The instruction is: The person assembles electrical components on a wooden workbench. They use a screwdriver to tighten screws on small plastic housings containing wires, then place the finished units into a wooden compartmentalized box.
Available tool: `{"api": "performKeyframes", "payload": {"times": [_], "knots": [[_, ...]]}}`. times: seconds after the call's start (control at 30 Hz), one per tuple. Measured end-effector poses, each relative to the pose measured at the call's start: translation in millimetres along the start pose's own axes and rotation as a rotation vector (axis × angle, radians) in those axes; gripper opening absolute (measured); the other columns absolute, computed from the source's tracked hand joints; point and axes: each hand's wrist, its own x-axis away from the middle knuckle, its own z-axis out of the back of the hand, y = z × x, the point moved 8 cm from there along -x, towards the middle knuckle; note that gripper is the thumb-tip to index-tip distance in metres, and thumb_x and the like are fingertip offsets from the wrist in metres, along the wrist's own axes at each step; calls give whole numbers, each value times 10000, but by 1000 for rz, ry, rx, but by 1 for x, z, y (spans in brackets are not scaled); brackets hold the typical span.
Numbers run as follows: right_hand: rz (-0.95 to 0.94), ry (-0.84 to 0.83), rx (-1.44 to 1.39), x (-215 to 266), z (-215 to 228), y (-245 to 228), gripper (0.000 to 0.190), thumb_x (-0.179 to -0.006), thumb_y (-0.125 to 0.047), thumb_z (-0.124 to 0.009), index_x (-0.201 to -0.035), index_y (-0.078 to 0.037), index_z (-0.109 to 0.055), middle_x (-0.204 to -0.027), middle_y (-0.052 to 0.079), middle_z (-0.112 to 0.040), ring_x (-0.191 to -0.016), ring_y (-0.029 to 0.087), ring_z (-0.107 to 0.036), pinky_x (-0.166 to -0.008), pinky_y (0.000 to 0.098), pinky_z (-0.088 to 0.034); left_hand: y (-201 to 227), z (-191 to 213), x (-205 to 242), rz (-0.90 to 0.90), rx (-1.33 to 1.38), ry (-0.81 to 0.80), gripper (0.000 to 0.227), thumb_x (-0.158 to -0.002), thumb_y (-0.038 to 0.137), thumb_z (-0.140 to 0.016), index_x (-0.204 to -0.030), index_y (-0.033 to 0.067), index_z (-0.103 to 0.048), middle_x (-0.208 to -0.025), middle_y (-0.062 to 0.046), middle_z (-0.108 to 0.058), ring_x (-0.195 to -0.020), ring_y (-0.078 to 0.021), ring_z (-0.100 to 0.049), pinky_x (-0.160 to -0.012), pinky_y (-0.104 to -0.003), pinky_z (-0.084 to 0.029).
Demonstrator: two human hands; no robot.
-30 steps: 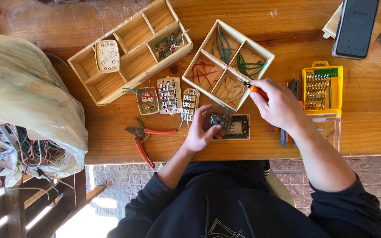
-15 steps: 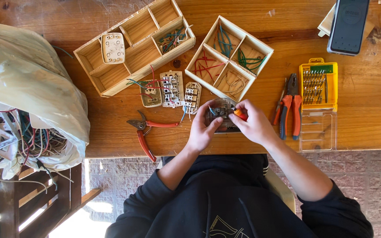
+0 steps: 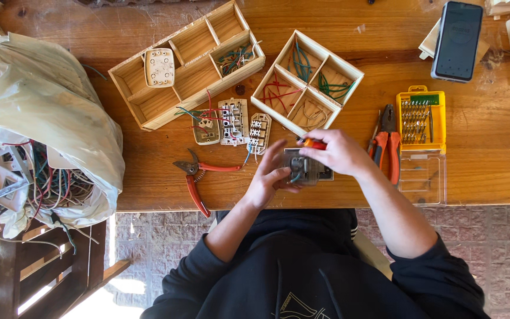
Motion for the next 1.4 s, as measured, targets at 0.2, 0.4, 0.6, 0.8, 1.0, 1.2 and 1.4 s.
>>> {"api": "performKeyframes", "payload": {"times": [0.2, 0.4, 0.6, 0.8, 1.0, 1.2, 1.4], "knots": [[175, 214, 63, 3, 9, 8, 241, -1024, -232, -686, -1124, -12, -697, -884, 168, -695, -701, 285, -660, -639, 379, -517, -21, 16, -6, 42, 150, 25, 665, -982, -11, -552, -1593, 115, -323, -1442, -333, -471, -923, -580, -669, -677, -534, -660], [92, 23, 123, 38, 7, -19, 216, -994, -217, -668, -1015, -22, -759, -682, 113, -686, -492, 198, -575, -512, 328, -484, -3, 21, -6, -95, 51, 76, 600, -1032, 46, -536, -1584, 108, -311, -1400, -294, -560, -1021, -511, -683, -748, -492, -673], [-5, 3, 183, 46, -4, 6, 258, -979, -273, -674, -1070, -55, -778, -763, 183, -733, -640, 335, -705, -554, 424, -540, -1, 22, -7, -182, -27, 48, 556, -1059, 50, -495, -1590, 80, -331, -1535, -254, -461, -1123, -479, -664, -857, -500, -642], [-40, 35, 218, 45, -6, 7, 242, -990, -284, -665, -1081, -101, -793, -794, 157, -757, -695, 333, -728, -595, 419, -570, -2, 19, -9, -222, -183, 15, 629, -1039, 6, -534, -1608, 66, -273, -1563, -238, -410, -1174, -441, -642, -921, -493, -625], [98, 107, 386, 47, -2, 2, 252, -983, -321, -685, -1099, -120, -784, -829, 102, -753, -678, 313, -719, -581, 425, -567, -1, 21, -8, -221, -221, 19, 607, -1045, -18, -515, -1604, 50, -290, -1514, -259, -461, -1171, -418, -648, -915, -488, -626], [138, 186, 620, 53, 6, -19, 225, -976, -356, -700, -1113, -197, -783, -839, 25, -735, -603, 214, -690, -568, 362, -563, -2, 19, -10, -209, -186, 22, 603, -1049, -15, -510, -1602, 32, -277, -1507, -253, -465, -1171, -408, -650, -908, -476, -628], [-4, 110, 441, 46, -7, 8, 359, -1058, -390, -567, -1071, -92, -768, -825, 85, -744, -677, 267, -727, -613, 391, -587, -11, 28, -18, -263, -268, 15, 607, -1045, -32, -506, -1599, 17, -265, -1512, -246, -445, -1168, -376, -648, -908, -468, -633]]}}
